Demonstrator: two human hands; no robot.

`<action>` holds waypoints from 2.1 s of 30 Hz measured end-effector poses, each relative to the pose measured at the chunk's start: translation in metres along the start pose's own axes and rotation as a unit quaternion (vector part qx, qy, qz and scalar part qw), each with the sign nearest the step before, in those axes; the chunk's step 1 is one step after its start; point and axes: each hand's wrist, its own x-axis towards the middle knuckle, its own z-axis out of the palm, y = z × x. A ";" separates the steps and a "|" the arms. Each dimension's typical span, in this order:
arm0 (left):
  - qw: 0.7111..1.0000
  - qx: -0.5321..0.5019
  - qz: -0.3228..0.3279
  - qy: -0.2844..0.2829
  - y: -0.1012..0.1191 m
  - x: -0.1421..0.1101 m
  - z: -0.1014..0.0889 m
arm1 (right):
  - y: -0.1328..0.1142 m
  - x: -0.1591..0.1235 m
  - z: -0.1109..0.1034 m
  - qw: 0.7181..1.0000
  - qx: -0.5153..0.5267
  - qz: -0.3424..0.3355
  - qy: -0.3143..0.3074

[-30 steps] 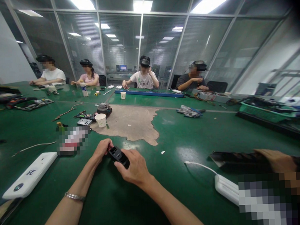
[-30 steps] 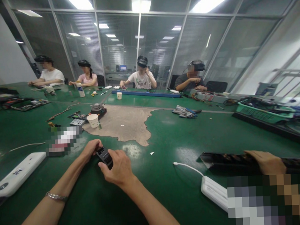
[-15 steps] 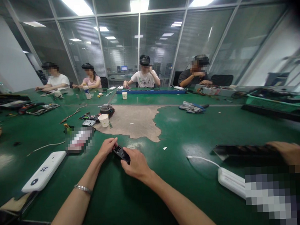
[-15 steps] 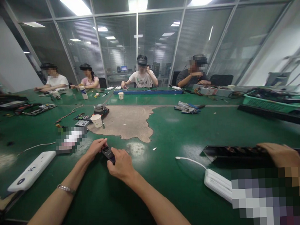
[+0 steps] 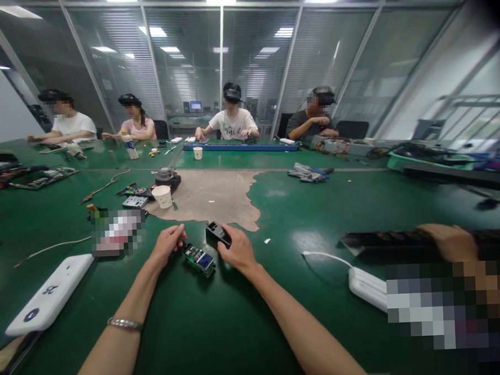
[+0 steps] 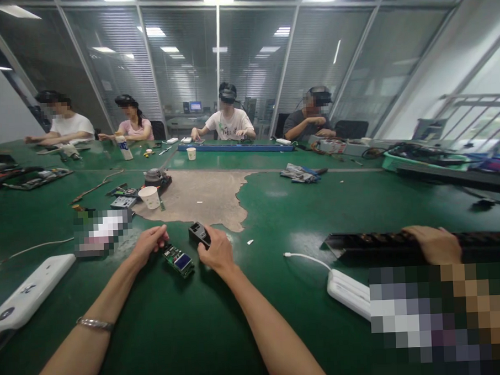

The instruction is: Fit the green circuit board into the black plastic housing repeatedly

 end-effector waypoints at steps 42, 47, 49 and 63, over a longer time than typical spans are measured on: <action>0.999 -0.027 -0.016 -0.002 -0.005 0.007 -0.002 | -0.078 -0.024 -0.017 0.981 -0.059 -0.106 -0.150; 1.000 -0.025 -0.014 0.005 -0.005 0.008 -0.003 | -0.075 -0.015 -0.014 0.989 -0.040 -0.083 -0.119; 1.000 -0.023 -0.012 0.002 -0.007 0.008 -0.003 | -0.072 -0.017 -0.011 0.988 -0.042 -0.077 -0.126; 0.999 -0.022 -0.026 -0.012 -0.005 0.009 -0.003 | -0.047 -0.001 -0.022 0.997 0.079 -0.013 -0.021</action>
